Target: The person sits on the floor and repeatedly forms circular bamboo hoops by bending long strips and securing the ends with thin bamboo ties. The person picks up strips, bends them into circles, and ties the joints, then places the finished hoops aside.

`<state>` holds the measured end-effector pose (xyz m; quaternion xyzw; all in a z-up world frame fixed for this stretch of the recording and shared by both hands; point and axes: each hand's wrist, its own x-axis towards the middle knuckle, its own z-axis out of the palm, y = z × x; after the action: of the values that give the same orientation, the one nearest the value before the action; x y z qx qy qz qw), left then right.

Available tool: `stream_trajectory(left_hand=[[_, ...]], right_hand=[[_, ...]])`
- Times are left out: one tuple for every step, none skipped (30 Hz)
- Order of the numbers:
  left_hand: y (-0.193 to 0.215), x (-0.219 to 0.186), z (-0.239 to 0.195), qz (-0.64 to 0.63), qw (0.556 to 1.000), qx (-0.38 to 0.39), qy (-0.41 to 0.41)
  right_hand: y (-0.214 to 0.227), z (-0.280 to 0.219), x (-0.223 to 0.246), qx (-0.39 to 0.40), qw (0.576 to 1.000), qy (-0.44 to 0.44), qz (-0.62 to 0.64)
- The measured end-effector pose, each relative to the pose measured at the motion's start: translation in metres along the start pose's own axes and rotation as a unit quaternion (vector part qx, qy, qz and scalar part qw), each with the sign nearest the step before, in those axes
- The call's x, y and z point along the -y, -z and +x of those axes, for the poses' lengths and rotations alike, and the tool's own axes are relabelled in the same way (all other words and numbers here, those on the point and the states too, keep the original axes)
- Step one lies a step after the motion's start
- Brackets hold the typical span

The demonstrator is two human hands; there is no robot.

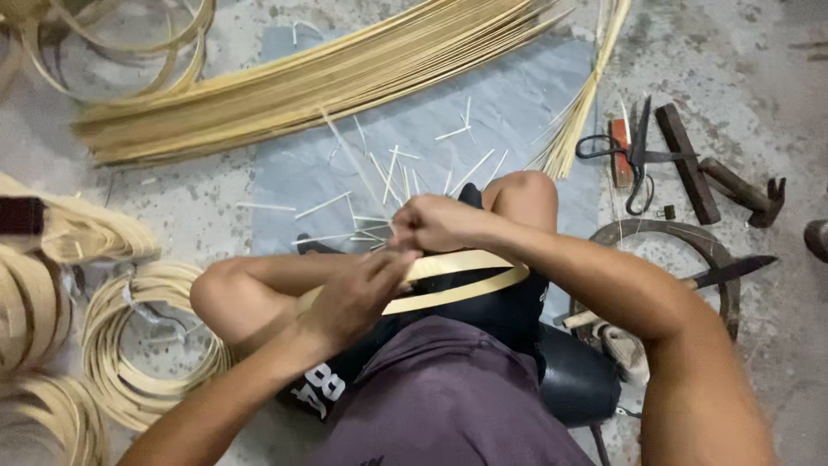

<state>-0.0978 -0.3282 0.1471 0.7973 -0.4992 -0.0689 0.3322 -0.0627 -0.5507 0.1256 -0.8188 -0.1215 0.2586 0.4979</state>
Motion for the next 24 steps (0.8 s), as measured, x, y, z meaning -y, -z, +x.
stream_trajectory(left_hand=[[0.003, 0.004, 0.001, -0.002, 0.999, 0.040, 0.025], [0.006, 0.009, 0.003, -0.005, 0.996, 0.079, 0.050], [0.010, 0.020, 0.012, -0.082, 0.980, 0.149, 0.100], [0.016, 0.034, 0.023, -0.160, 0.952, 0.216, 0.146], [0.020, 0.044, 0.031, -0.239, 0.909, 0.285, 0.188], [0.023, 0.050, 0.036, -0.301, 0.888, 0.282, 0.205], [0.024, 0.056, 0.042, -0.362, 0.861, 0.285, 0.214], [0.023, 0.059, 0.048, -0.421, 0.831, 0.287, 0.224], [0.021, 0.058, 0.050, -0.417, 0.848, 0.256, 0.204], [0.017, 0.055, 0.051, -0.412, 0.864, 0.224, 0.183], [0.017, 0.051, 0.046, -0.407, 0.878, 0.189, 0.167], [0.014, 0.045, 0.041, -0.307, 0.925, 0.146, 0.168], [0.009, 0.037, 0.032, -0.204, 0.959, 0.102, 0.170], [0.006, 0.029, 0.021, -0.098, 0.979, 0.057, 0.169], [0.001, 0.023, 0.015, -0.077, 0.988, 0.031, 0.134], [-0.003, 0.018, 0.007, -0.057, 0.994, 0.005, 0.098], [-0.007, 0.015, 0.002, -0.036, 0.997, -0.021, 0.059], [-0.013, 0.012, -0.002, -0.029, 0.998, -0.040, 0.044], [-0.019, 0.005, -0.008, -0.023, 0.998, -0.057, 0.029], [-0.023, -0.001, -0.013, -0.017, 0.997, -0.074, 0.015], [-0.025, -0.004, -0.015, -0.013, 0.997, -0.068, 0.014], [-0.023, -0.008, -0.017, -0.009, 0.998, -0.063, 0.014], [-0.021, -0.007, -0.016, -0.006, 0.998, -0.058, 0.013], [-0.016, -0.004, -0.013, -0.004, 0.999, -0.034, 0.013]], right_hand=[[-0.009, -0.009, -0.006, -0.025, 0.997, -0.021, -0.068], [-0.018, -0.026, -0.008, -0.150, 0.979, 0.062, -0.126], [-0.020, -0.042, -0.009, -0.275, 0.931, 0.155, -0.186], [-0.023, -0.056, -0.010, -0.254, 0.932, 0.208, -0.154], [-0.028, -0.071, -0.009, -0.234, 0.931, 0.254, -0.118], [-0.036, -0.075, -0.009, -0.244, 0.907, 0.277, -0.205], [-0.042, -0.084, -0.007, -0.257, 0.874, 0.290, -0.292], [-0.044, -0.088, -0.006, -0.268, 0.834, 0.301, -0.377], [-0.049, -0.092, -0.002, -0.283, 0.832, 0.303, -0.369], [-0.051, -0.095, 0.004, -0.298, 0.830, 0.304, -0.361], [-0.051, -0.092, 0.013, -0.312, 0.827, 0.309, -0.350], [-0.051, -0.094, 0.026, -0.304, 0.832, 0.318, -0.338], [-0.049, -0.096, 0.038, -0.296, 0.837, 0.326, -0.323], [-0.046, -0.097, 0.051, -0.288, 0.842, 0.335, -0.309], [-0.039, -0.098, 0.061, -0.300, 0.838, 0.341, -0.302], [-0.031, -0.093, 0.068, -0.312, 0.834, 0.347, -0.295], [-0.024, -0.091, 0.071, -0.325, 0.828, 0.353, -0.290], [-0.014, -0.074, 0.066, -0.259, 0.889, 0.280, -0.254], [-0.009, -0.057, 0.055, -0.188, 0.937, 0.204, -0.213], [-0.007, -0.043, 0.041, -0.117, 0.980, 0.088, -0.136], [-0.004, -0.020, 0.022, -0.038, 0.997, -0.023, -0.058], [-0.011, -0.010, 0.003, 0.008, 0.999, -0.032, -0.039], [-0.014, 0.000, -0.017, 0.053, 0.998, -0.040, -0.021], [-0.017, 0.005, -0.034, 0.098, 0.994, -0.049, -0.003]])
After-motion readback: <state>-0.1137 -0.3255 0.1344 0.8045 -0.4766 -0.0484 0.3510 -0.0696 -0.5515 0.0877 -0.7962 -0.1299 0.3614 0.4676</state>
